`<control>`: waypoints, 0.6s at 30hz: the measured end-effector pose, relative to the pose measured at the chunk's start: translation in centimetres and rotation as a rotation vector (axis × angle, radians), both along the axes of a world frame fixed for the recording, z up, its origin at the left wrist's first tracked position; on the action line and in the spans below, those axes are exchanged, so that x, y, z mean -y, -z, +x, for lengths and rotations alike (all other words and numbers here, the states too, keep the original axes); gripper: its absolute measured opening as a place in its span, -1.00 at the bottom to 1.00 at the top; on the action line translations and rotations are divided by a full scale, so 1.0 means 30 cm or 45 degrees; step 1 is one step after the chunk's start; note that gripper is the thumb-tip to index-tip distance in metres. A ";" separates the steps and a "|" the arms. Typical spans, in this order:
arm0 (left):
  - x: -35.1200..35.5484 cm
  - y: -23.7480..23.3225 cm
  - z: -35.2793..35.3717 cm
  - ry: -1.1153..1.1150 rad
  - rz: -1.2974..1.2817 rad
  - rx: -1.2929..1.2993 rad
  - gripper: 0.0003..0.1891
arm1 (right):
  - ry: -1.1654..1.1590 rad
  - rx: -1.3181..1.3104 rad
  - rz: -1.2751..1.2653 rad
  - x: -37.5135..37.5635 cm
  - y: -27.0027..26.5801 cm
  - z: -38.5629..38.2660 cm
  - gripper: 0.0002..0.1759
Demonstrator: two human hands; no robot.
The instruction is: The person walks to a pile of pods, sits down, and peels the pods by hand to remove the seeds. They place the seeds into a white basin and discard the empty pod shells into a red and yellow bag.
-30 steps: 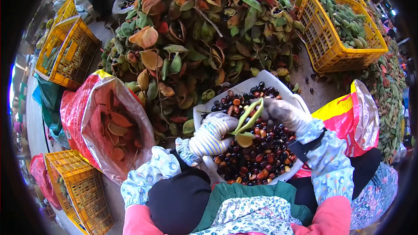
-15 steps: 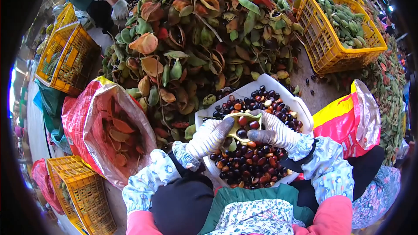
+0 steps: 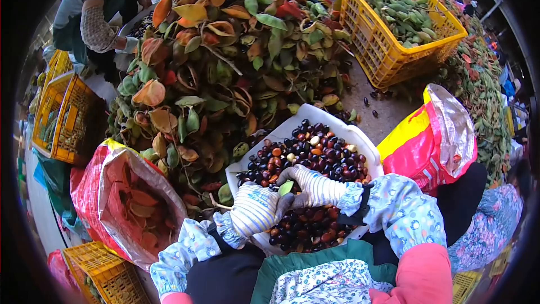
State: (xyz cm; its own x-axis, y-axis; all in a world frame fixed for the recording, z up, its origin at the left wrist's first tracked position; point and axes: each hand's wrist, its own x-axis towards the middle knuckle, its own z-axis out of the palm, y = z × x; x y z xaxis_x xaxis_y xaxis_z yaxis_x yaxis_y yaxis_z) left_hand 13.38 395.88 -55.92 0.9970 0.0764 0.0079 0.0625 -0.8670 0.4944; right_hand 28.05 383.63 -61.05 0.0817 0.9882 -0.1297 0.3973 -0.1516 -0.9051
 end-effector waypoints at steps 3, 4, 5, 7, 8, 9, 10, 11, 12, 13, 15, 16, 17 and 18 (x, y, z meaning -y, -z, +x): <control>0.004 0.018 -0.012 0.024 0.056 -0.014 -0.47 | -0.010 0.058 0.021 0.001 0.017 -0.003 -0.32; 0.008 0.023 -0.012 0.032 0.085 -0.021 -0.47 | 0.005 0.057 -0.012 0.004 0.019 -0.012 -0.30; 0.016 0.016 -0.011 0.039 0.085 -0.011 -0.47 | 0.015 0.047 -0.039 0.000 0.005 -0.020 -0.34; 0.027 -0.004 -0.008 0.049 0.008 -0.035 -0.47 | -0.028 0.315 -0.145 -0.010 -0.026 -0.030 -0.43; 0.032 -0.006 0.000 0.112 0.006 -0.004 -0.47 | -0.069 0.336 -0.130 -0.013 -0.041 -0.038 -0.50; 0.033 -0.007 -0.002 0.113 0.011 0.007 -0.47 | -0.001 0.184 -0.089 -0.007 -0.021 -0.059 -0.53; 0.030 -0.007 -0.003 0.106 0.037 -0.028 -0.46 | -0.016 0.308 -0.102 0.000 -0.005 -0.052 -0.54; 0.028 -0.005 -0.009 0.099 0.056 -0.072 -0.45 | -0.032 0.423 -0.121 0.000 -0.018 -0.051 -0.56; 0.017 -0.002 -0.012 0.107 -0.015 -0.143 -0.46 | -0.021 0.476 -0.181 -0.006 -0.034 -0.036 -0.60; 0.017 -0.003 -0.015 0.104 -0.016 -0.141 -0.46 | -0.029 0.580 -0.213 -0.017 -0.031 -0.021 -0.61; 0.014 -0.026 -0.018 0.002 -0.155 -0.280 -0.61 | -0.171 0.726 -0.376 -0.047 -0.076 0.012 -0.65; 0.011 -0.021 -0.030 -0.106 -0.393 -0.195 -0.56 | -0.237 0.602 -0.288 -0.046 -0.053 0.052 -0.70; -0.010 -0.044 -0.038 -0.219 -0.730 -0.370 -0.66 | -0.244 0.326 -0.396 -0.055 -0.032 0.095 -0.65; -0.022 -0.050 -0.059 -0.344 -1.052 -0.399 -0.70 | -0.145 0.058 -0.192 -0.035 0.015 0.140 -0.58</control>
